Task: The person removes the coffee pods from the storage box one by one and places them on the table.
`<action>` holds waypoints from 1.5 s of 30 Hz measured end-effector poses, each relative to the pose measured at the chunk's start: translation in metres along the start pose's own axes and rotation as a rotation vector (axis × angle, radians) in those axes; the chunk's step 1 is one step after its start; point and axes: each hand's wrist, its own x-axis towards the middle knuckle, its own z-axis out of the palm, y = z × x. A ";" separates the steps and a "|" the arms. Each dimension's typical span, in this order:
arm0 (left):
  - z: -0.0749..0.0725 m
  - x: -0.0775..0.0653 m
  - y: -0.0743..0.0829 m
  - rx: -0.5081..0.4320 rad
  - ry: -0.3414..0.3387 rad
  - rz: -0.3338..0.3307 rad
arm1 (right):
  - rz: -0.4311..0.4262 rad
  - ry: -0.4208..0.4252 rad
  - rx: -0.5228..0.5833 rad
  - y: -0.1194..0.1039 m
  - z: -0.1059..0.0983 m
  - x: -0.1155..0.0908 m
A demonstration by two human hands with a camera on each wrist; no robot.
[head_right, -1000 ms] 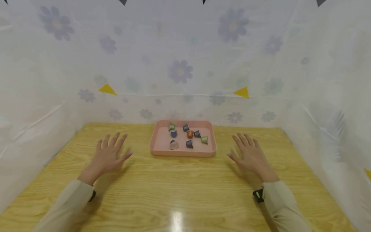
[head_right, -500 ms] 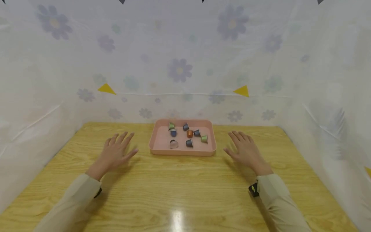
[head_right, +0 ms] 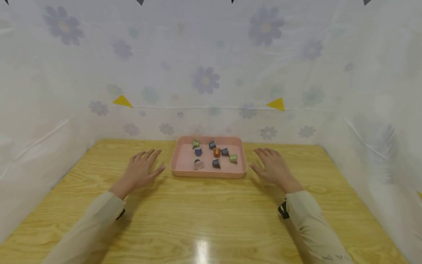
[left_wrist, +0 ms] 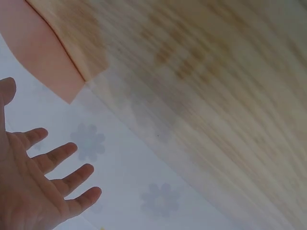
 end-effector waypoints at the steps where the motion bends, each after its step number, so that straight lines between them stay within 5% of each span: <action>1: 0.001 0.001 0.000 0.002 -0.002 -0.002 | -0.002 0.000 0.000 -0.001 0.000 0.001; 45: 0.021 0.046 0.028 0.060 -0.082 0.002 | -0.034 -0.105 -0.004 -0.015 0.028 0.041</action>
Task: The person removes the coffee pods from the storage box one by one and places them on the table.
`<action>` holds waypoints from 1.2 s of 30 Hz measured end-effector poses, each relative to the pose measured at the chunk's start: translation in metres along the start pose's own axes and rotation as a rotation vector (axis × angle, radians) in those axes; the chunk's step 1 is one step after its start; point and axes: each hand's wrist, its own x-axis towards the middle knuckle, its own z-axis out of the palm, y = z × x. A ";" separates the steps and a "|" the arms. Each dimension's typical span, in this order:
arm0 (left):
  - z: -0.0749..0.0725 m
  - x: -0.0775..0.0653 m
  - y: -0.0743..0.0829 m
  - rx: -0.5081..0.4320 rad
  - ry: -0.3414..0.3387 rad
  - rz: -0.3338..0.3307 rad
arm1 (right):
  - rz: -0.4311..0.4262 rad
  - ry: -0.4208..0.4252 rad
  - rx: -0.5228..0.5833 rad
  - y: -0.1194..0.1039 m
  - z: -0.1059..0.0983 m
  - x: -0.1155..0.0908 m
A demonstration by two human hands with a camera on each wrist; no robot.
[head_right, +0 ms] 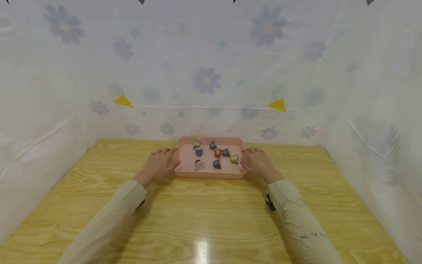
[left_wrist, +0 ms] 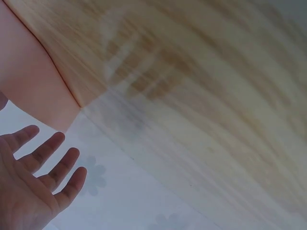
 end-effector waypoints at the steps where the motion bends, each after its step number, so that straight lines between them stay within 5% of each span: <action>1: 0.000 0.000 0.000 0.003 0.003 0.005 | 0.000 -0.001 -0.002 0.000 0.001 0.000; 36: 0.002 0.004 0.003 -0.030 -0.077 0.020 | 0.006 -0.042 -0.052 -0.005 0.001 -0.002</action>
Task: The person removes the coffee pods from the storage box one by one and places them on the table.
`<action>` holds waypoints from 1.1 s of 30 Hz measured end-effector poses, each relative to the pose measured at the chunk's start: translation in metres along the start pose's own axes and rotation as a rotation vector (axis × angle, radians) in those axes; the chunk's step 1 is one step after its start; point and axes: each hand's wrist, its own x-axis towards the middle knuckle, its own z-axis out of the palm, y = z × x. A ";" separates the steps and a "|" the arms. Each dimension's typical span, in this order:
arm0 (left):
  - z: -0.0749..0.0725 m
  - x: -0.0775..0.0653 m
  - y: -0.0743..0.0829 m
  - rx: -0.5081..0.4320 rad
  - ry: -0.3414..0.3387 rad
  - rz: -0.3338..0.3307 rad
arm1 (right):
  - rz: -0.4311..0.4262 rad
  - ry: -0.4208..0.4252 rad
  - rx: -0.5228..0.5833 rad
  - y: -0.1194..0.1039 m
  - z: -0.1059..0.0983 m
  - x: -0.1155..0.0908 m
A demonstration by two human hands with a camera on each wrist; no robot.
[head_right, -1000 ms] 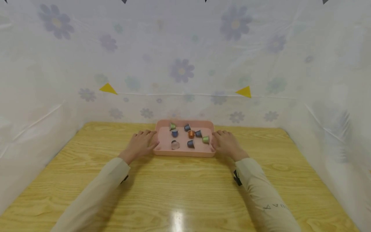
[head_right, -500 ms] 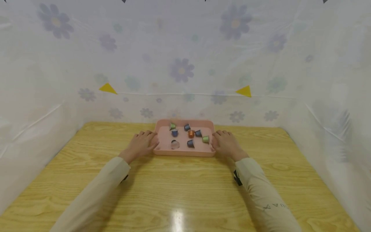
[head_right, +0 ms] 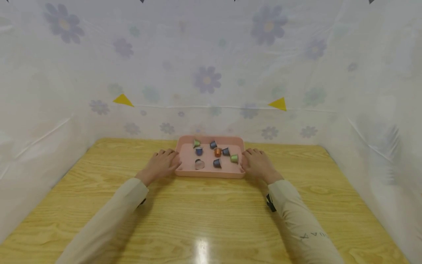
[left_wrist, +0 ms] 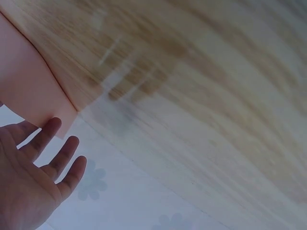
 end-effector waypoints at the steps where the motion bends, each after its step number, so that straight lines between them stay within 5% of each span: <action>1: 0.000 0.000 0.000 0.001 -0.001 -0.001 | 0.001 0.001 0.002 0.000 0.000 0.000; 22: -0.001 -0.004 -0.001 -0.022 -0.017 0.021 | 0.021 -0.006 0.031 0.002 0.004 -0.003; 33: 0.001 -0.010 -0.002 -0.033 0.006 0.035 | -0.031 0.064 0.028 -0.003 0.003 -0.009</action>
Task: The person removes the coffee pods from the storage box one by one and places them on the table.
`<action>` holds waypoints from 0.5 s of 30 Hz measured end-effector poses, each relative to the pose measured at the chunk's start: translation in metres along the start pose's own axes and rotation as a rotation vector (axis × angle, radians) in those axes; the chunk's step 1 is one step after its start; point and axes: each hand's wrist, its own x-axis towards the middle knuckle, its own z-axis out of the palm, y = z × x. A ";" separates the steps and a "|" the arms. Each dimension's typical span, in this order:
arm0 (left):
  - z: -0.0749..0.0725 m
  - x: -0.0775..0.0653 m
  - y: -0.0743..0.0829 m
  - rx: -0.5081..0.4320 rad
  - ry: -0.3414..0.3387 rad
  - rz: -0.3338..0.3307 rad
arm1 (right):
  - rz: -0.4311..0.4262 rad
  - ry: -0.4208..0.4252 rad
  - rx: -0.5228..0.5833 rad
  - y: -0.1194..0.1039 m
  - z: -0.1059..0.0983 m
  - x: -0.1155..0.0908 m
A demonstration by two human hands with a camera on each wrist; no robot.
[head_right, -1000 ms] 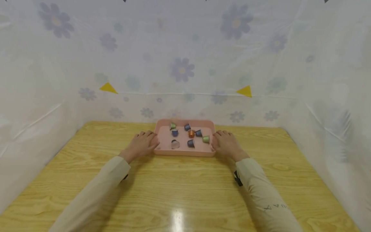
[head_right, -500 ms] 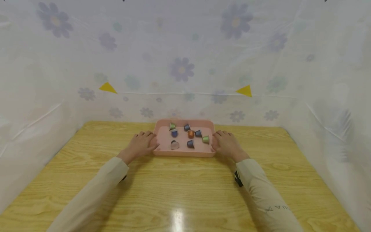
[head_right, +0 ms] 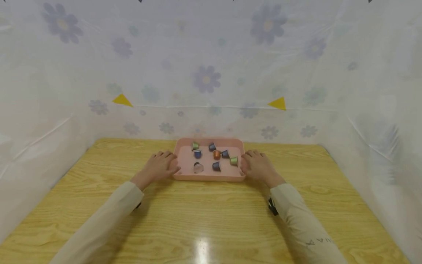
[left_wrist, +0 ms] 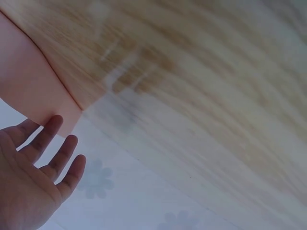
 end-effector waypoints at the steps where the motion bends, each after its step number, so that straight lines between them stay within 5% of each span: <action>1: 0.000 -0.001 0.000 0.000 0.001 0.000 | 0.001 -0.006 -0.002 0.000 0.000 0.000; 15: -0.005 -0.012 0.006 -0.023 -0.004 0.002 | -0.001 -0.050 -0.020 -0.005 -0.005 -0.010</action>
